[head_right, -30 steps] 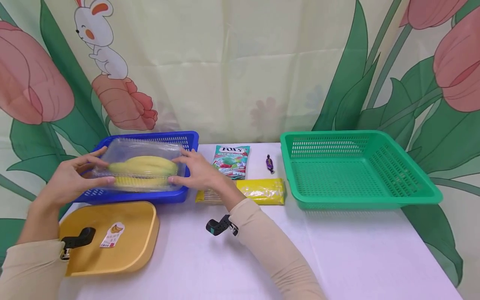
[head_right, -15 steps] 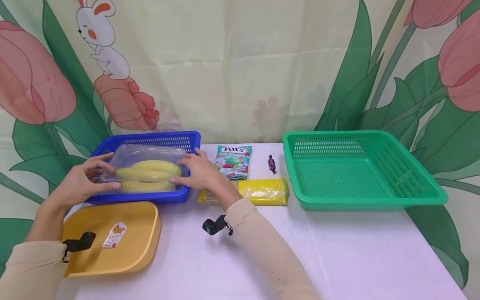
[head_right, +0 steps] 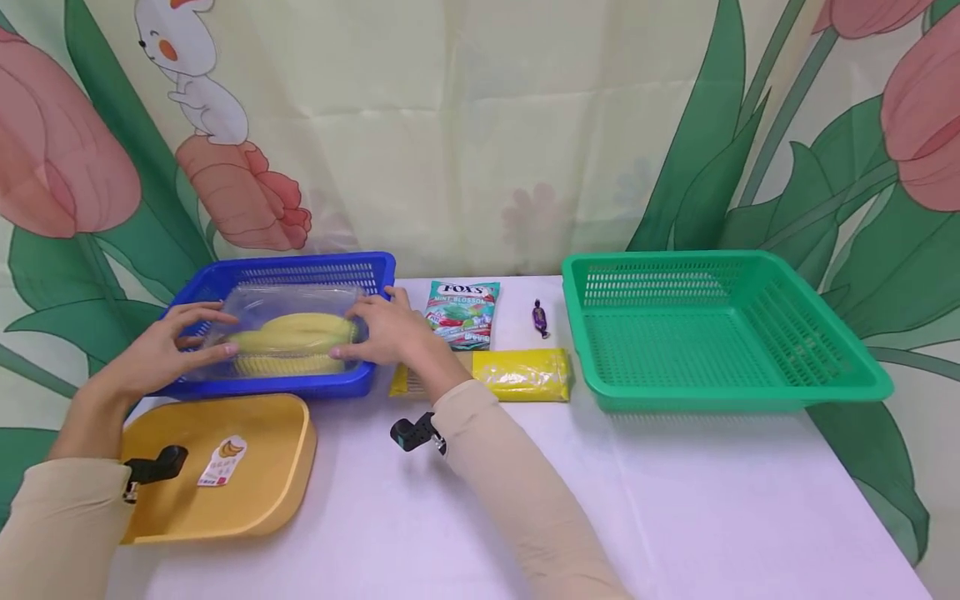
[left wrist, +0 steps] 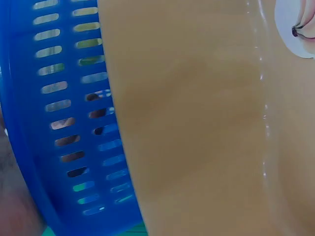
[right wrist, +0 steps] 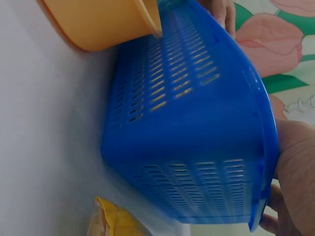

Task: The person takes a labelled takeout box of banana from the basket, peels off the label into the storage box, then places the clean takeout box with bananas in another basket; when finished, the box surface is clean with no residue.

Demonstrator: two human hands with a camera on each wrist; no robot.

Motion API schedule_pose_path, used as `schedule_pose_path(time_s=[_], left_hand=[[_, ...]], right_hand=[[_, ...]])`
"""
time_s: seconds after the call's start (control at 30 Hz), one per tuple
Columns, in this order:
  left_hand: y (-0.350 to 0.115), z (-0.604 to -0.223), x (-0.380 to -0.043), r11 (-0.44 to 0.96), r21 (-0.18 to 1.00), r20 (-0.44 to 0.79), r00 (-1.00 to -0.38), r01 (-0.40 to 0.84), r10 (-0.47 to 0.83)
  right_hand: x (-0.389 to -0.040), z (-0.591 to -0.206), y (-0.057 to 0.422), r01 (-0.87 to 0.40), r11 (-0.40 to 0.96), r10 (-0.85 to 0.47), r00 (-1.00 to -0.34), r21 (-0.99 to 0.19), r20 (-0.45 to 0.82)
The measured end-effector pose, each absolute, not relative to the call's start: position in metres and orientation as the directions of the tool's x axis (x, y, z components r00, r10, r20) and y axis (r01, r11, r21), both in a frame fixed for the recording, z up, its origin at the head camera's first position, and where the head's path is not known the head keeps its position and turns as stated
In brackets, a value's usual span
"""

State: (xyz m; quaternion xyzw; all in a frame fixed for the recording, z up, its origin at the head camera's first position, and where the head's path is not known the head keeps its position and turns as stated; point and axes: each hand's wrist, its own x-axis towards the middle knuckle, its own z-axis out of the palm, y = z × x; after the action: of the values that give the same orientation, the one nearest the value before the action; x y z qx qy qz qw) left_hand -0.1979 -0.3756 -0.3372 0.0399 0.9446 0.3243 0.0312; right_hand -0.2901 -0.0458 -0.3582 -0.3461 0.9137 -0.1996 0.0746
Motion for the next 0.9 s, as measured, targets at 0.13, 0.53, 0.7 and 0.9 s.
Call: schedule_pose_path(time_s=[0.13, 0.53, 0.7, 0.9], left_hand=[[-0.376, -0.339, -0.201, 0.810, 0.586, -0.098, -0.988, 0.038, 0.117], [-0.369, -0.353, -0.200, 0.843, 0.538, -0.158, -0.981, 0.008, 0.110], [-0.370, -0.353, -0.201, 0.839, 0.544, -0.126, -0.985, 0.030, 0.117], [-0.376, -0.347, -0.204, 0.831, 0.554, -0.075, -0.991, 0.050, 0.110]], right_hand=[[-0.291, -0.356, -0.045, -0.595, 0.697, -0.655, -0.755, -0.401, -0.018], [-0.287, -0.354, -0.039, -0.590, 0.695, -0.664, -0.746, -0.410, -0.051], [-0.288, -0.359, -0.035, -0.583, 0.663, -0.667, -0.745, -0.470, -0.017], [-0.291, -0.360, -0.034, -0.613, 0.578, -0.698, -0.713, -0.539, 0.062]])
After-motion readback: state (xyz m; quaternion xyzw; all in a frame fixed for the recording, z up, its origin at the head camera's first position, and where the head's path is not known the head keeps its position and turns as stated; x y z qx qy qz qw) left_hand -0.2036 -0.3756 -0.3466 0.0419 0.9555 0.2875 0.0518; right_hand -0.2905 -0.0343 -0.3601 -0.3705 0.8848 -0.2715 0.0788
